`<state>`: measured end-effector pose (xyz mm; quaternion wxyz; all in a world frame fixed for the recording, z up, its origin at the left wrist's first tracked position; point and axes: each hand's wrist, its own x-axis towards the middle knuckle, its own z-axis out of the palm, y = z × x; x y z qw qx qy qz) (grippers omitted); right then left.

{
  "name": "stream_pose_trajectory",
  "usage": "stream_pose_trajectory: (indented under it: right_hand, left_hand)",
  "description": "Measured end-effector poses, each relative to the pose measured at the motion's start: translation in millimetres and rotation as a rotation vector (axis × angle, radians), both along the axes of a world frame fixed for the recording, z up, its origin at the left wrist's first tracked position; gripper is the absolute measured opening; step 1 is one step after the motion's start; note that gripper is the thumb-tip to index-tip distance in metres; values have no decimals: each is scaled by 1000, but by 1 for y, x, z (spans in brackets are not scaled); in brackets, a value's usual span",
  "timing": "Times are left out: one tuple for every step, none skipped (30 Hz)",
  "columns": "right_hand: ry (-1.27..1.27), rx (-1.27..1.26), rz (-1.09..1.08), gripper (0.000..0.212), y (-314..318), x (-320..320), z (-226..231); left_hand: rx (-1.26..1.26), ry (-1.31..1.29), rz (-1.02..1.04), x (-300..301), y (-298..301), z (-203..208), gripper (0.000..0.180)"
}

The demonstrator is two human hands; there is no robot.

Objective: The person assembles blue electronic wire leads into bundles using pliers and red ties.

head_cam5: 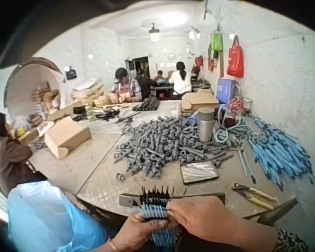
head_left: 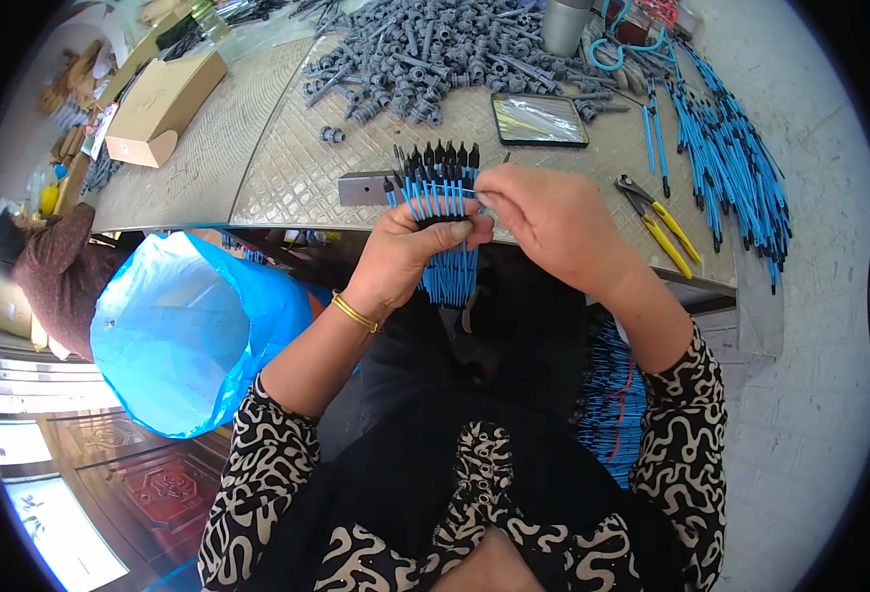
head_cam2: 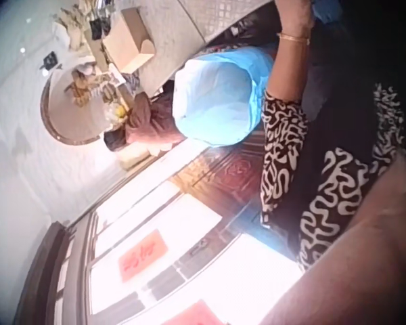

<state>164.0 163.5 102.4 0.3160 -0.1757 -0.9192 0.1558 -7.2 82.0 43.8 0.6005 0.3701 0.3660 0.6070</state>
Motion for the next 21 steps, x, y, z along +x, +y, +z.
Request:
stream_pose_trajectory:
  right_hand:
    - [-6,72,20,14,-1,-4,-2]
    - [1,85,31,14,-4,-7,-2]
    - [-65,97,-1,15,-9,-9,-1]
    - [-126,114,-5,16,-17,-13,0]
    - [-167,144,39,17,-22,-23,5]
    - [-184,61,5,20,-49,-25,13]
    - [-304,41,-69,23,-74,-21,23]
    - [-364,-19,-115,23,-98,0,25]
    - [-274,-14,-93,22,-119,27,21]
    - [-247,-7,-168,21,-140,48,18]
    - [-178,-50,-230,19,-152,55,15]
    - [-256,-334,-332,25,-155,59,17]
    - [-141,-409,-268,23,-123,69,-9]
    - [-55,-520,-216,21,-116,62,-14]
    - [-62,-514,-160,21,-110,56,-22]
    - [-108,-360,-220,25,-136,49,-8]
    - [-153,-203,-273,28,-165,41,9]
    - [-195,-46,-334,32,-182,36,20]
    - [-193,-39,-315,32,-188,28,27]
    - [-262,-36,-305,32,-193,22,33]
    - [-333,-33,-297,32,-197,17,37]
  left_hand:
    - [9,5,6,-2,-2,0,20]
    - [-4,5,21,-5,-5,2,19]
    - [-12,7,46,-9,-10,7,19]
    - [-19,10,99,-16,-21,12,19]
    - [15,196,88,-18,-34,23,20]
    - [10,401,110,-22,-57,40,22]
    - [-16,377,100,-21,-76,39,24]
    - [-11,378,59,-5,-97,47,24]
    - [126,415,39,11,-118,49,22]
    - [65,247,-31,27,-132,52,21]
    - [178,234,-54,28,-138,47,20]
    - [176,116,-54,30,-140,37,18]
    - [206,64,-25,25,-134,36,17]
    - [210,-7,-11,25,-144,39,15]
    - [215,6,43,20,-152,41,15]
    - [214,10,44,21,-155,43,14]
    - [214,13,52,19,-160,45,13]
    - [213,13,50,19,-163,43,12]
    - [218,16,70,17,-163,41,12]
    - [216,9,66,16,-161,38,12]
    - [213,0,60,15,-160,35,11]
